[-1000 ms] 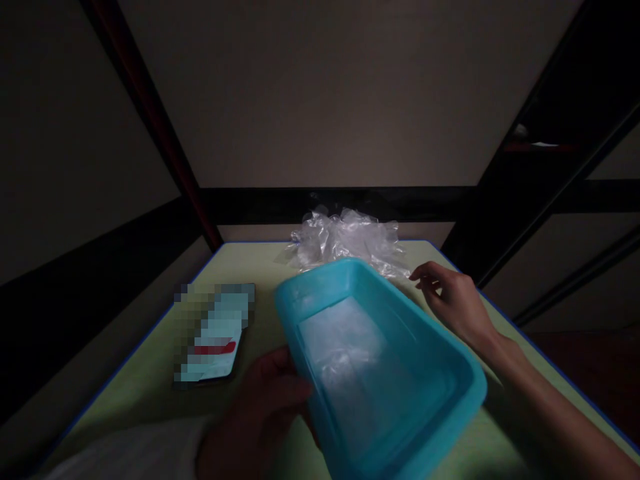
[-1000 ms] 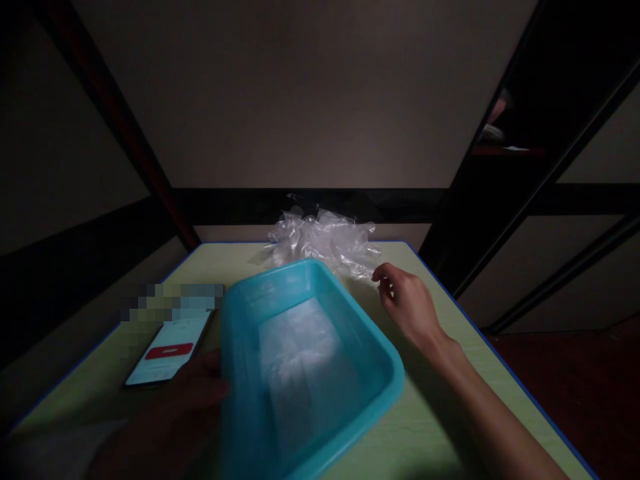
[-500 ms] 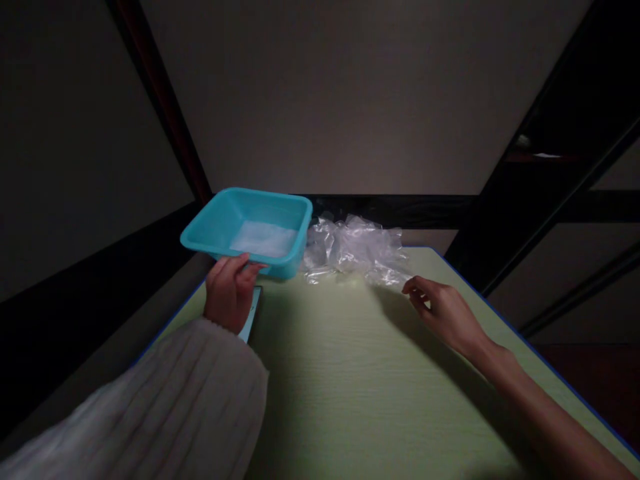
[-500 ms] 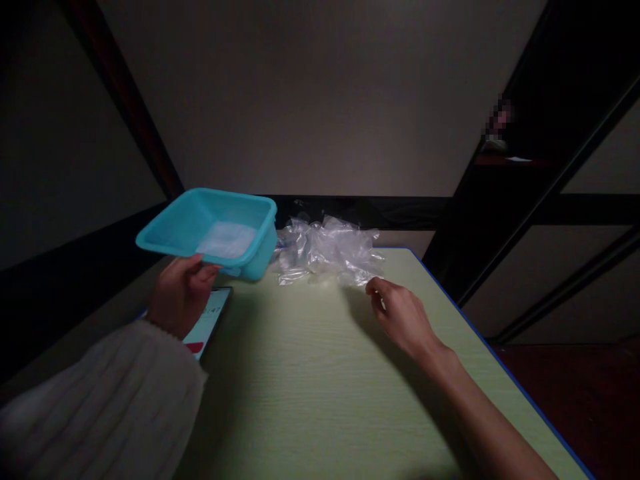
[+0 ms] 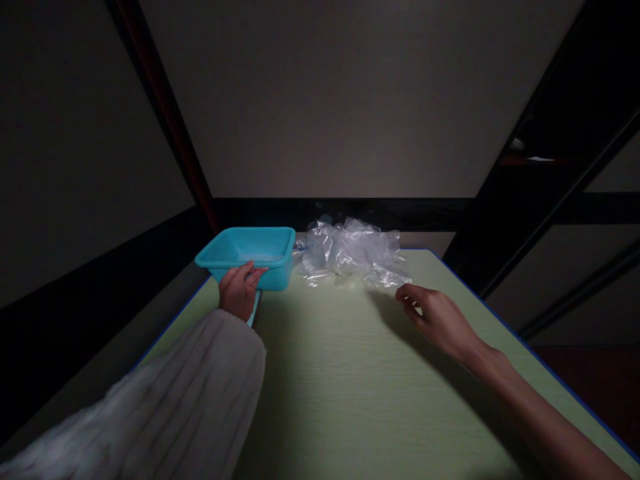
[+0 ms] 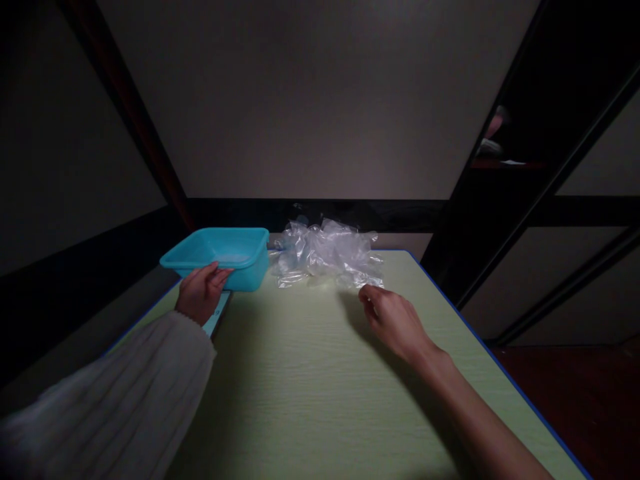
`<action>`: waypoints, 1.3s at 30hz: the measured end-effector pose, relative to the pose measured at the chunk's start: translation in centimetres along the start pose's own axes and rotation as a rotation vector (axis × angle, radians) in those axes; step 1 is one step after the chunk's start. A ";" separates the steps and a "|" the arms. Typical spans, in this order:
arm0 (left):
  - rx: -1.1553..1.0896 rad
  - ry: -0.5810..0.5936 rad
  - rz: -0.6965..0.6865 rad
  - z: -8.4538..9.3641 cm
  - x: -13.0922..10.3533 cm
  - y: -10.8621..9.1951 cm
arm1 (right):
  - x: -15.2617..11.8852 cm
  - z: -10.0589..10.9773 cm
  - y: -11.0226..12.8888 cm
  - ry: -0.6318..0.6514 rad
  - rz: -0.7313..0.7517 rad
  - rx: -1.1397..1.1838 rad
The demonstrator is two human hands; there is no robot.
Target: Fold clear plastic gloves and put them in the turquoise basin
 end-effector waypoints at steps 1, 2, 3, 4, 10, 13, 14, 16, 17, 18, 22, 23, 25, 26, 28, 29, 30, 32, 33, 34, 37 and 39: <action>0.005 0.001 0.001 0.0 0.0 0.1 | 0.0 0.0 0.1 0.005 -0.002 -0.003; 0.011 0.002 0.005 0.0 0.0 0.1 | 0.0 0.0 0.1 0.010 -0.005 -0.004; 0.019 0.003 0.013 0.0 0.0 0.1 | 0.0 0.0 0.2 0.015 -0.007 -0.006; 0.030 0.005 0.023 0.0 -0.1 0.2 | 0.0 0.0 0.3 0.021 -0.009 -0.006; 0.088 0.001 0.132 0.1 -1.3 0.0 | 0.1 -0.4 0.2 0.031 0.000 -0.020; 0.108 -0.003 0.201 0.1 -2.7 -0.2 | 0.2 -0.9 0.5 -0.006 0.049 -0.004; 0.111 0.004 0.219 0.0 -3.4 -0.4 | 0.3 -1.0 0.8 -0.037 0.077 0.007; 0.115 0.033 0.245 -0.2 -5.1 -0.7 | 0.5 -1.2 1.3 -0.100 0.131 0.025; 0.115 0.053 0.255 -0.3 -6.1 -0.8 | 0.7 -1.4 1.6 -0.123 0.148 0.030; 0.115 0.078 0.264 -0.4 -7.2 -0.8 | 0.9 -1.6 1.9 -0.137 0.158 0.032; 0.193 0.409 0.303 -0.5 -12.5 0.1 | 1.9 -3.0 2.3 -0.133 0.134 0.029; 0.252 0.521 0.345 -0.2 -13.9 0.9 | 2.2 -3.4 2.2 -0.130 0.115 0.030; 0.329 0.731 0.458 0.8 -16.6 2.7 | 2.7 -4.0 1.8 -0.136 0.077 0.044; 0.353 0.792 0.485 1.4 -17.6 3.5 | 3.0 -4.3 1.6 -0.141 0.064 0.057; 0.412 0.927 0.503 2.3 -19.0 4.8 | 3.2 -4.6 1.2 -0.154 0.052 0.089; 0.436 0.925 0.473 2.5 -19.1 5.2 | 3.3 -4.6 1.0 -0.157 0.055 0.103; 0.447 0.944 0.459 2.5 -19.2 5.4 | 3.3 -4.6 0.9 -0.157 0.062 0.116; 0.441 0.949 0.445 2.1 -19.1 5.7 | 3.3 -4.3 1.0 -0.155 0.081 0.135; 0.428 0.950 0.452 1.7 -18.9 5.7 | 3.1 -4.1 1.1 -0.155 0.090 0.144; 0.413 0.943 0.460 1.3 -18.7 5.7 | 3.0 -3.8 1.3 -0.155 0.102 0.152; 0.370 0.892 0.439 0.3 -17.6 5.7 | 2.1 -2.9 2.4 -0.146 0.154 0.159; 0.326 0.848 0.393 0.0 -16.7 5.8 | 1.4 -2.5 3.4 -0.120 0.212 0.148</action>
Point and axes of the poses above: each hand's wrist, its own x-axis towards the middle knuckle, its own z-axis out of the back of the hand, y = z × x, the point moved 6 cm from there along x, towards the middle knuckle, and after that the axes turned 4 degrees about -y, right-handed, at the moved point
